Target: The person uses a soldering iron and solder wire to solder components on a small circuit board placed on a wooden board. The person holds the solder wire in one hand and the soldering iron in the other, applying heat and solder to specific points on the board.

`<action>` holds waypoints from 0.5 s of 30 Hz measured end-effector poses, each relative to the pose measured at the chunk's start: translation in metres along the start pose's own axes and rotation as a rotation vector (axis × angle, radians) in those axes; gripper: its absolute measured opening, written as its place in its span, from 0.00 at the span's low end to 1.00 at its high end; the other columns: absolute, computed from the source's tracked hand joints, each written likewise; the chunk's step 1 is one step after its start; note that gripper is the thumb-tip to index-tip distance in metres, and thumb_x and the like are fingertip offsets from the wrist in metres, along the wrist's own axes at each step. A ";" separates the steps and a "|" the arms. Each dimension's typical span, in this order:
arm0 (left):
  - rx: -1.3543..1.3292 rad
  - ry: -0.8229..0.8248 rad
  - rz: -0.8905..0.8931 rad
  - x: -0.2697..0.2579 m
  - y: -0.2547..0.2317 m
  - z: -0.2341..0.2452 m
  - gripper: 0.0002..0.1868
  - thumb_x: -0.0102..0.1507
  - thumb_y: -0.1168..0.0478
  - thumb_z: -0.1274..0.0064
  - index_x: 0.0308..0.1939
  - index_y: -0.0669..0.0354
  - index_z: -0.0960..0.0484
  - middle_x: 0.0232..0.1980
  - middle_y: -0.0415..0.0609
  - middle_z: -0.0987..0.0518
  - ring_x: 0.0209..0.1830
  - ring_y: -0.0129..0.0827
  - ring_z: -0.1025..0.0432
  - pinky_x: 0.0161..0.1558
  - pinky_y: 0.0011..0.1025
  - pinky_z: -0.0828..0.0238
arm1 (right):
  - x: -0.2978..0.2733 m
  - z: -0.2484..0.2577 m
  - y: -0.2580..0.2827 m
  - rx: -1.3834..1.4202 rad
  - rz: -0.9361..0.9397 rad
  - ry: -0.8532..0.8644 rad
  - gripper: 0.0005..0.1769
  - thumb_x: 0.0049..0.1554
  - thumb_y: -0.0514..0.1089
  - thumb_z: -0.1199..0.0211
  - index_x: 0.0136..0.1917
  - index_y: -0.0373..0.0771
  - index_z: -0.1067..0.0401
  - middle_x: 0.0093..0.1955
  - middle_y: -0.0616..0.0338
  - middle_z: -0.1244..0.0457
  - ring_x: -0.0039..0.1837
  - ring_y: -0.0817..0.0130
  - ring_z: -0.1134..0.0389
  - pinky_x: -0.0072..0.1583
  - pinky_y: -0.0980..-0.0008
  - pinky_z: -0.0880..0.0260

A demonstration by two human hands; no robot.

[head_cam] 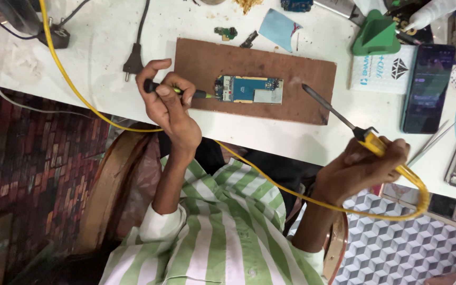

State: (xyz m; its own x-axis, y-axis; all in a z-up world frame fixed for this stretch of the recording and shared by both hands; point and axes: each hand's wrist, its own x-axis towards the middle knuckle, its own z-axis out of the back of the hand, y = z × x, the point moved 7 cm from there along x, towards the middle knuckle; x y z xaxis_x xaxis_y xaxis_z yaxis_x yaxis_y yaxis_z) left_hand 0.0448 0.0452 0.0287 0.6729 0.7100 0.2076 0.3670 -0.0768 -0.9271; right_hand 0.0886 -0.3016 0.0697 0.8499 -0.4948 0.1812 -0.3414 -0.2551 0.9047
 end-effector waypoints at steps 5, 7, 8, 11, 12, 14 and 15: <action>0.001 -0.001 -0.022 0.002 -0.002 -0.001 0.25 0.80 0.40 0.62 0.63 0.60 0.35 0.26 0.44 0.33 0.24 0.20 0.46 0.31 0.20 0.55 | 0.007 0.018 -0.037 0.102 -0.110 -0.051 0.16 0.73 0.49 0.48 0.45 0.40 0.39 0.28 0.64 0.49 0.28 0.78 0.54 0.31 0.78 0.56; 0.010 0.002 -0.023 0.000 -0.001 0.001 0.25 0.80 0.41 0.63 0.62 0.60 0.35 0.25 0.44 0.33 0.24 0.20 0.46 0.30 0.20 0.55 | 0.005 0.019 -0.044 0.120 -0.129 -0.046 0.16 0.73 0.50 0.49 0.46 0.39 0.38 0.29 0.63 0.49 0.29 0.78 0.54 0.30 0.78 0.56; 0.008 0.009 -0.028 0.001 -0.001 0.001 0.25 0.80 0.41 0.63 0.62 0.60 0.35 0.26 0.44 0.33 0.24 0.20 0.46 0.30 0.20 0.54 | 0.005 0.019 -0.045 0.133 -0.125 -0.043 0.16 0.73 0.50 0.50 0.47 0.39 0.38 0.29 0.63 0.49 0.29 0.78 0.54 0.30 0.78 0.56; -0.014 0.020 -0.040 0.003 0.000 0.000 0.23 0.80 0.43 0.62 0.62 0.61 0.35 0.26 0.45 0.34 0.25 0.22 0.46 0.32 0.21 0.51 | 0.005 0.017 -0.050 0.069 -0.105 -0.090 0.16 0.73 0.49 0.49 0.44 0.40 0.40 0.28 0.66 0.51 0.28 0.79 0.55 0.31 0.77 0.56; -0.025 0.021 -0.039 0.002 0.001 0.000 0.23 0.81 0.44 0.62 0.62 0.61 0.35 0.26 0.45 0.34 0.25 0.22 0.45 0.33 0.22 0.49 | 0.005 0.018 -0.050 0.026 -0.097 -0.116 0.17 0.73 0.49 0.48 0.43 0.41 0.42 0.27 0.67 0.52 0.27 0.79 0.56 0.31 0.76 0.56; -0.041 0.014 -0.026 0.001 0.002 0.000 0.23 0.81 0.44 0.61 0.62 0.62 0.36 0.27 0.46 0.34 0.26 0.23 0.45 0.34 0.23 0.49 | 0.001 0.015 -0.049 -0.025 -0.083 -0.113 0.18 0.73 0.49 0.48 0.43 0.39 0.41 0.29 0.64 0.50 0.28 0.79 0.56 0.32 0.76 0.56; -0.051 0.010 -0.023 0.001 0.002 0.000 0.23 0.81 0.45 0.61 0.63 0.63 0.36 0.27 0.46 0.34 0.27 0.23 0.45 0.34 0.23 0.48 | 0.001 0.013 -0.048 -0.049 -0.074 -0.110 0.18 0.73 0.49 0.49 0.43 0.39 0.41 0.29 0.63 0.49 0.28 0.79 0.56 0.32 0.76 0.56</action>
State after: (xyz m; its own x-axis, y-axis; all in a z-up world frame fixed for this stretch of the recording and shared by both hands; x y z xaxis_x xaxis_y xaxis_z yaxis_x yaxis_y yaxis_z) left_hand 0.0465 0.0461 0.0267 0.6703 0.7050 0.2317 0.4142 -0.0963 -0.9051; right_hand 0.1002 -0.3009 0.0216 0.8219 -0.5651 0.0721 -0.2570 -0.2550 0.9322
